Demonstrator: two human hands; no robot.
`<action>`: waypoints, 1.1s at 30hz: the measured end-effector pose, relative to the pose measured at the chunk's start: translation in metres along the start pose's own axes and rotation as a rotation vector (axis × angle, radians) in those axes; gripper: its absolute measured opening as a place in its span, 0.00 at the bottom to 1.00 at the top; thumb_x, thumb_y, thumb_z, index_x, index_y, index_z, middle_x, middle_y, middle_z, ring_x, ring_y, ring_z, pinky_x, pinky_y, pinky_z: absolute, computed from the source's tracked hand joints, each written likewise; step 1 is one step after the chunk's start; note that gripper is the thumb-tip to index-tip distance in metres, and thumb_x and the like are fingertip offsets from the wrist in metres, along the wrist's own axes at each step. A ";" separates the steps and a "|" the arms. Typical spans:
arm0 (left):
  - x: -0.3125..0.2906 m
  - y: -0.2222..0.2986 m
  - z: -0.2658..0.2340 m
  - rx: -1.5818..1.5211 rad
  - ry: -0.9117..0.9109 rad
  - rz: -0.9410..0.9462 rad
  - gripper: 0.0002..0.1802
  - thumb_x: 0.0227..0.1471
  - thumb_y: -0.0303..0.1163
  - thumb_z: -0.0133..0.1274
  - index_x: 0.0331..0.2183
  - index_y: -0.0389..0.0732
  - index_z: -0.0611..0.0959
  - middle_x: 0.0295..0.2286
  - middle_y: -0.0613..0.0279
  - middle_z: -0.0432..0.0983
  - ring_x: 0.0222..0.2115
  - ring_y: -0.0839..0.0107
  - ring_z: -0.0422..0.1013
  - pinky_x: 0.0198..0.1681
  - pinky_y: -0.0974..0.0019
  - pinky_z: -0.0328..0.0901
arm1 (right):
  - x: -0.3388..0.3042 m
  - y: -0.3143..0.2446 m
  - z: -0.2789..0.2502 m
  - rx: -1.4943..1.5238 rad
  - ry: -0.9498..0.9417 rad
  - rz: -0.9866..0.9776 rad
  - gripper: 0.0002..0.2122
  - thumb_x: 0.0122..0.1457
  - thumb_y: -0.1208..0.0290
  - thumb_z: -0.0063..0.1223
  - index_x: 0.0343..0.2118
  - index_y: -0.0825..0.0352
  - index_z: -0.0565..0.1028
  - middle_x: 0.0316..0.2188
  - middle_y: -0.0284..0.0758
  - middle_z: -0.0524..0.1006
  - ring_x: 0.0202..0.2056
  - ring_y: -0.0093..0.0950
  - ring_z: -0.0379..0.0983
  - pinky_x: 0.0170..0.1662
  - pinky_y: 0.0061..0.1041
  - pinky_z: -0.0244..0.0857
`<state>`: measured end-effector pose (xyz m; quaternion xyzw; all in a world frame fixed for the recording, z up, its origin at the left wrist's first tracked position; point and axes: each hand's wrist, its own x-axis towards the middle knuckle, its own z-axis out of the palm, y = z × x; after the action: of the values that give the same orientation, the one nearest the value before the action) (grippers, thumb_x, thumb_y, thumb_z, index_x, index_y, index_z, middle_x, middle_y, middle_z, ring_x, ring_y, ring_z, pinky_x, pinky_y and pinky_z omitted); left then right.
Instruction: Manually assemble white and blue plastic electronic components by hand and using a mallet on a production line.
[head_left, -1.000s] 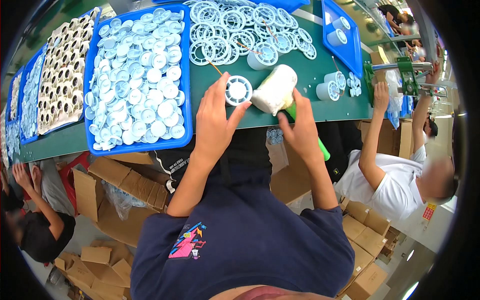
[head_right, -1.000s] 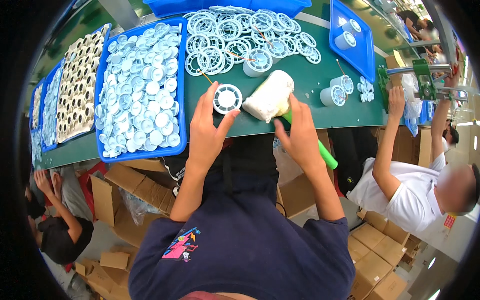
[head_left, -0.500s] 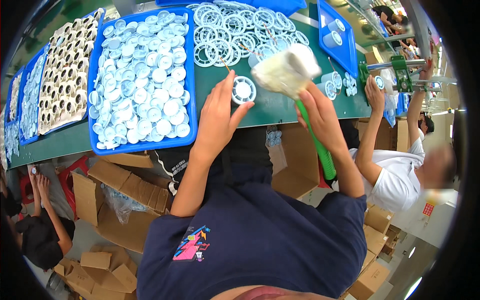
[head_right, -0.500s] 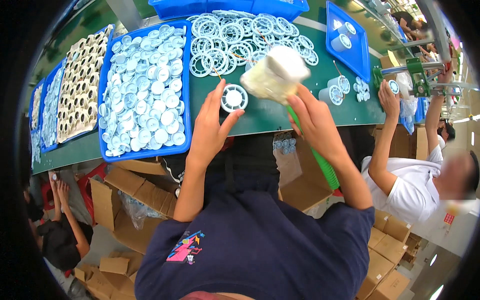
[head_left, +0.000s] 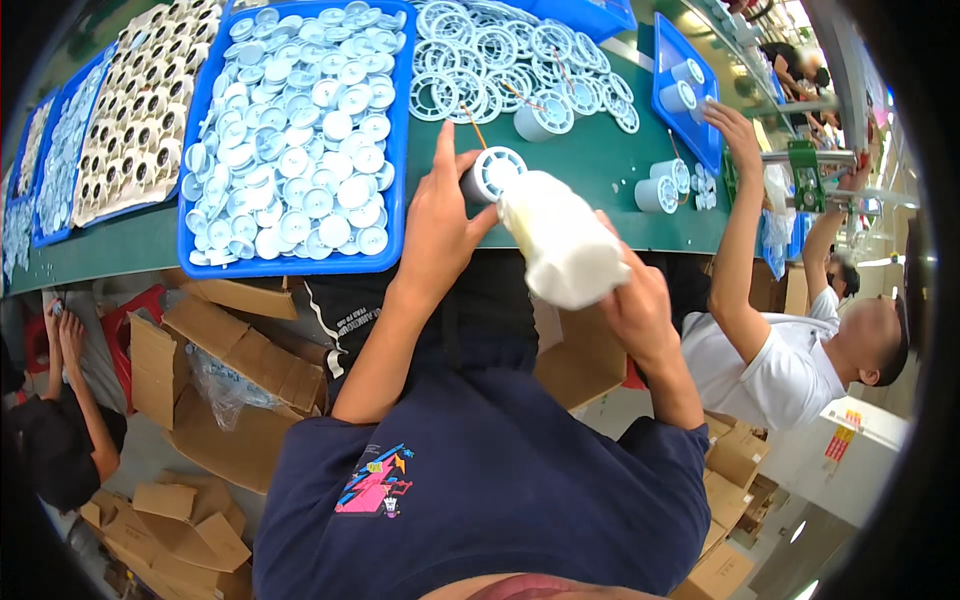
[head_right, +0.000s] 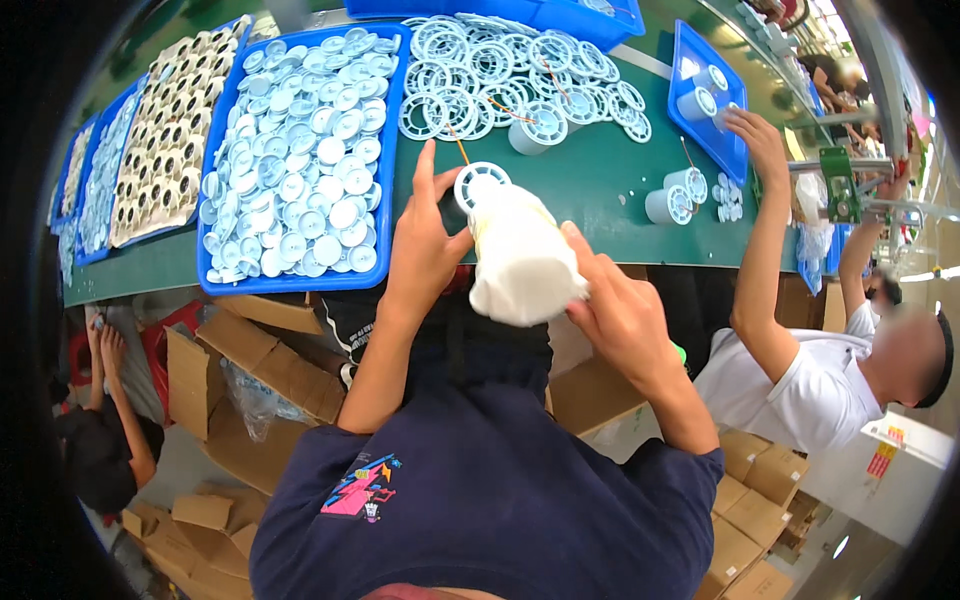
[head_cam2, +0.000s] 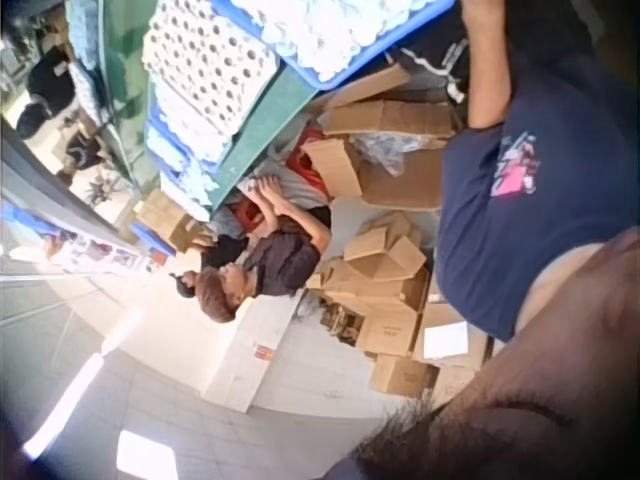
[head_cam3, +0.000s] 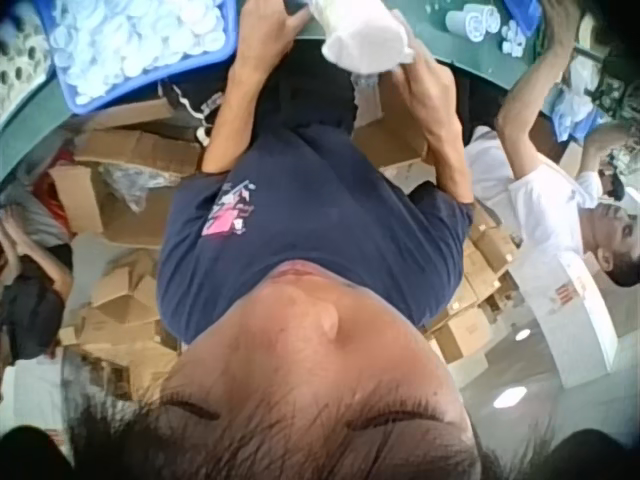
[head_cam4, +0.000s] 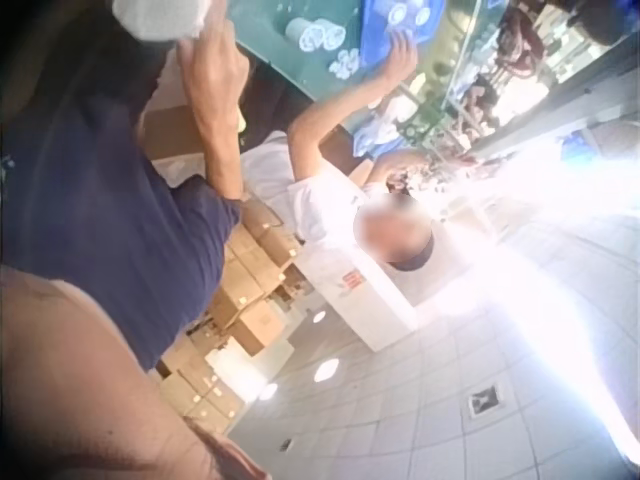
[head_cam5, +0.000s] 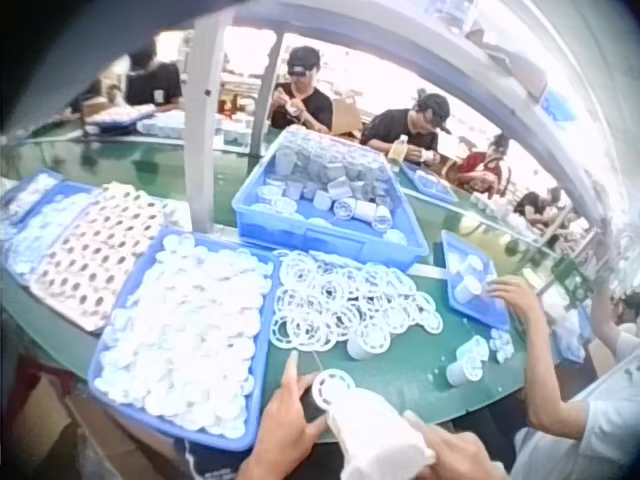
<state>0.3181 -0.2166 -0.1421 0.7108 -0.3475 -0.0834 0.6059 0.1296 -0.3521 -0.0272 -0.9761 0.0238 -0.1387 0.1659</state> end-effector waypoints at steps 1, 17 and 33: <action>-0.002 0.001 0.000 -0.015 -0.009 -0.006 0.58 0.45 0.25 0.72 0.68 0.30 0.53 0.50 0.46 0.79 0.49 0.45 0.74 0.54 0.51 0.68 | 0.006 -0.004 -0.004 0.005 0.049 -0.019 0.32 0.56 0.77 0.65 0.65 0.72 0.68 0.38 0.42 0.79 0.28 0.39 0.77 0.30 0.34 0.72; -0.006 -0.009 0.003 -0.030 0.013 0.047 0.65 0.45 0.31 0.74 0.70 0.29 0.46 0.47 0.44 0.80 0.48 0.46 0.76 0.53 0.53 0.69 | 0.113 -0.014 -0.029 0.137 -0.180 0.334 0.19 0.70 0.67 0.54 0.59 0.69 0.70 0.29 0.54 0.79 0.33 0.54 0.77 0.34 0.42 0.69; -0.004 0.032 -0.012 -0.125 -0.007 -0.185 0.45 0.44 0.31 0.74 0.62 0.34 0.72 0.48 0.52 0.80 0.45 0.66 0.75 0.51 0.64 0.68 | -0.032 0.050 0.032 0.102 0.114 0.359 0.28 0.62 0.64 0.64 0.65 0.62 0.71 0.38 0.43 0.80 0.37 0.44 0.80 0.41 0.39 0.73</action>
<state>0.3086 -0.2055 -0.1105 0.7004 -0.2767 -0.1627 0.6375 0.1076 -0.3863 -0.0810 -0.9370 0.1998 -0.1632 0.2354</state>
